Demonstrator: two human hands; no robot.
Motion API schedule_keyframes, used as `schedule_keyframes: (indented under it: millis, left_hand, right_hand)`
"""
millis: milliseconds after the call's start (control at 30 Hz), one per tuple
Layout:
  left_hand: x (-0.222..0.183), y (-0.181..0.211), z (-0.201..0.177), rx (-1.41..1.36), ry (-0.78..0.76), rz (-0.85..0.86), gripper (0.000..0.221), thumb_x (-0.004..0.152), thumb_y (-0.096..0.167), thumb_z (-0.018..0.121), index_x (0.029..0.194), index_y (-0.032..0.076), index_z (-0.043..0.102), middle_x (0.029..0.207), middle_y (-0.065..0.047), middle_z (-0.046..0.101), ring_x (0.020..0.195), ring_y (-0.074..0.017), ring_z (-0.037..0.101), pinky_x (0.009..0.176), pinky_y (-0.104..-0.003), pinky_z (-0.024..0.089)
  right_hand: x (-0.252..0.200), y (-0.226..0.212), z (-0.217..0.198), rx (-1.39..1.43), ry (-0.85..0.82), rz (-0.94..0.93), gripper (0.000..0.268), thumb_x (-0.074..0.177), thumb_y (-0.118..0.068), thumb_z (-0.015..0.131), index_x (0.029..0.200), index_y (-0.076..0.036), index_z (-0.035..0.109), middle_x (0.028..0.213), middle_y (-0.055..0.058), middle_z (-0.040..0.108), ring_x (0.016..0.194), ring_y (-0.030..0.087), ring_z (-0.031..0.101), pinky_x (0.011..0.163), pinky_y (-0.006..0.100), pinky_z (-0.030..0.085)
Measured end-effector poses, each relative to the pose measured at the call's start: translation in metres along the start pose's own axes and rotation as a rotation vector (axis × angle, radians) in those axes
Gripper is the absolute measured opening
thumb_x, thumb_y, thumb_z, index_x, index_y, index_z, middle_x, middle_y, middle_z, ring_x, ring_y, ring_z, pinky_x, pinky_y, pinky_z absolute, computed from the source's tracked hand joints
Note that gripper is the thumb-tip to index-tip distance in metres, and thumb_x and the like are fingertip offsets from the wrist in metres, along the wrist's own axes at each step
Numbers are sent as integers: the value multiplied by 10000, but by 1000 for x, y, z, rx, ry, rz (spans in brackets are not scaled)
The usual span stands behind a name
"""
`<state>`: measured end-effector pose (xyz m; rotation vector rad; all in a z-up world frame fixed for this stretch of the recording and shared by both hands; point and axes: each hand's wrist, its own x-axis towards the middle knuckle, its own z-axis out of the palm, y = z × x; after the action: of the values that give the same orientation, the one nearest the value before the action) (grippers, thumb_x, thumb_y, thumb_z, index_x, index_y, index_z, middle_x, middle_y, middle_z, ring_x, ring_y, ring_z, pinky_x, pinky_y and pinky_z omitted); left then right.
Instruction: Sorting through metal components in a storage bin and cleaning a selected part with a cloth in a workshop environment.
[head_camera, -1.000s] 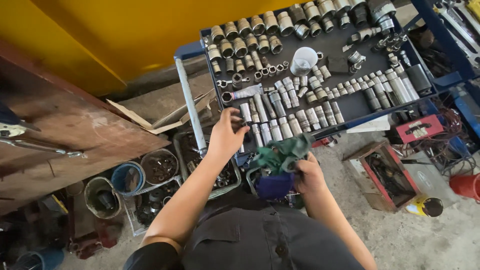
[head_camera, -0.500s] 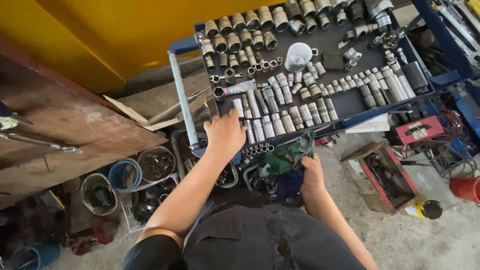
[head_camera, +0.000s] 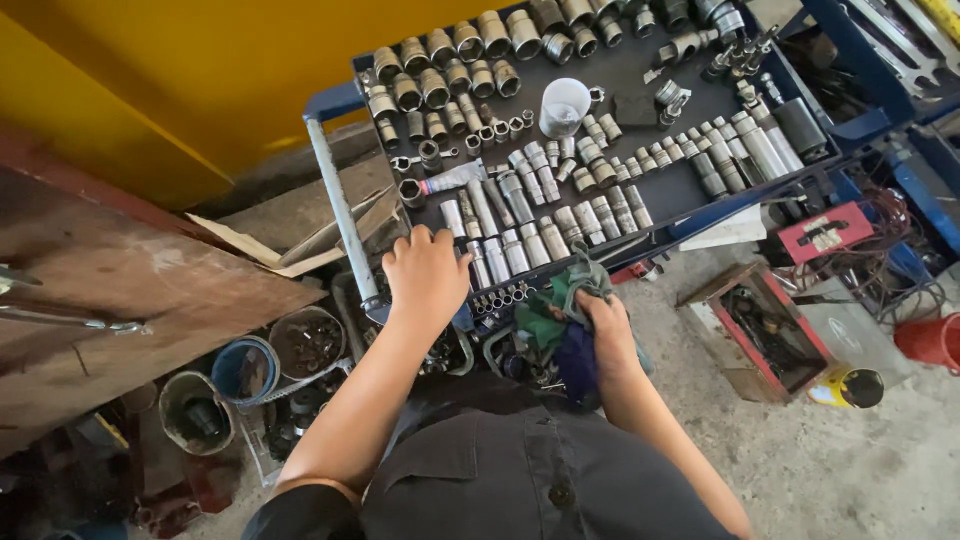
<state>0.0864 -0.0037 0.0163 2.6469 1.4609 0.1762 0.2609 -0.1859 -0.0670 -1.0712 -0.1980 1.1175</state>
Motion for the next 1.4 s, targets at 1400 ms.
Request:
schedule_keyframes:
  millis: [1400]
  left_hand:
    - [14,-14,37,-102,89,199,365,837,335,774,1117,106,722,1111,-95,599,1063,-345,541,872,-540,436]
  right_hand:
    - [-2,-9,37,98,168,134,241,935,-140,680,1120,12,649,1003,126,740,861,237,736,768,380,609]
